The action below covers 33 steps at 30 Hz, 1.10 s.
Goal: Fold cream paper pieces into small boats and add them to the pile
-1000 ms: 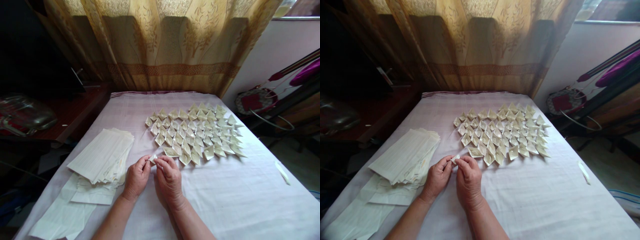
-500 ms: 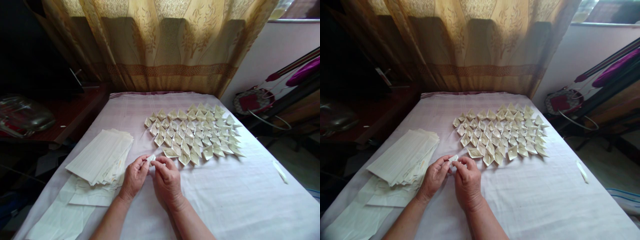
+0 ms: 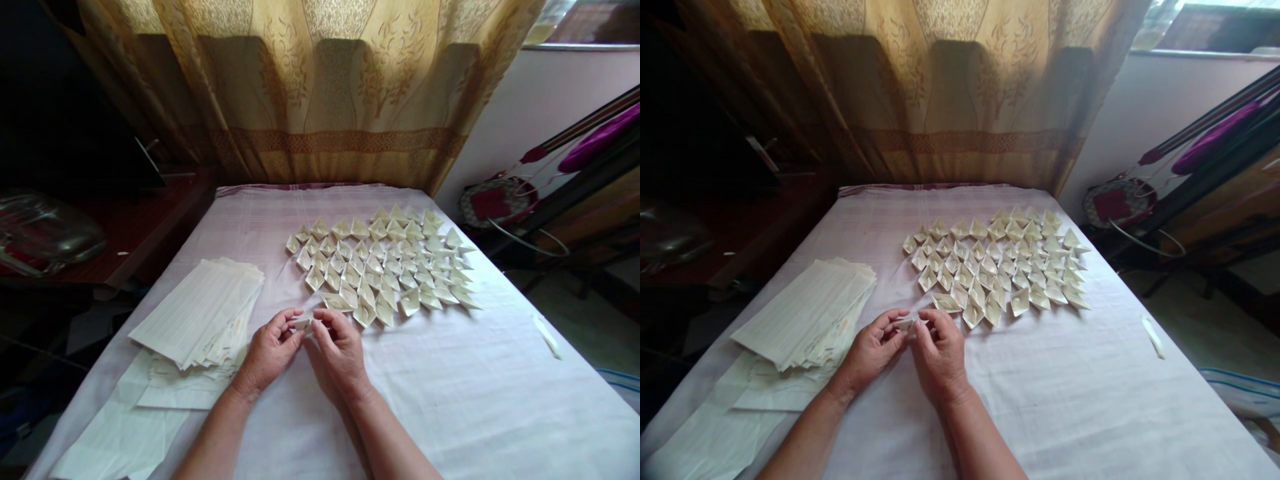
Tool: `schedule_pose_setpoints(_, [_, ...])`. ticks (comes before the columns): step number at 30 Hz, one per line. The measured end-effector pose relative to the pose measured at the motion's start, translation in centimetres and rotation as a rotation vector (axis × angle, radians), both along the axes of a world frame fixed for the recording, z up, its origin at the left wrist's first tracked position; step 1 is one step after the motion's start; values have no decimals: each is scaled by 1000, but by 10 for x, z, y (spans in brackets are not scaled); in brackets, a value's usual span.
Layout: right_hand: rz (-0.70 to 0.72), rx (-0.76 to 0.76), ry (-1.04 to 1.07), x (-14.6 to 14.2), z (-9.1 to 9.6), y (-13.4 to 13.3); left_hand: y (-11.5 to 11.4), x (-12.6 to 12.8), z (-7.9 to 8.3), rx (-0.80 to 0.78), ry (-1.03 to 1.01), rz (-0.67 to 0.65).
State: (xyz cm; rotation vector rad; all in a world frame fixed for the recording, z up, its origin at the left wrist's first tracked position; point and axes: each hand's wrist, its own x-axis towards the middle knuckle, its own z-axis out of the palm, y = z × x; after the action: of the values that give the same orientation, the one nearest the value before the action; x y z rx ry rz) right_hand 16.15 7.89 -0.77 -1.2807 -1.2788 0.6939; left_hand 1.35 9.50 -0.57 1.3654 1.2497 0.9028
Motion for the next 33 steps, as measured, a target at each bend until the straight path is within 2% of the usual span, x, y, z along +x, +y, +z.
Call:
schedule_pose_setpoints(6, [123, 20, -49, 5, 2, 4, -1, 1, -3, 49, 55, -41])
schedule_pose_setpoints(15, [66, -17, 51, 7, 7, 4, -1, 1, 5, 107, 194, -89])
schedule_pose_setpoints(20, [76, -59, 54, 8, 7, 5, -1, 2, 5, 63, 107, -100])
schedule_pose_setpoints(26, [94, -52, 23, 9, 4, 5, -1, 1, 1, 65, 105, -91])
schedule_pose_setpoints(33, [55, -67, 42, 9, 3, 6, -2, 2, 4, 38, 45, -98])
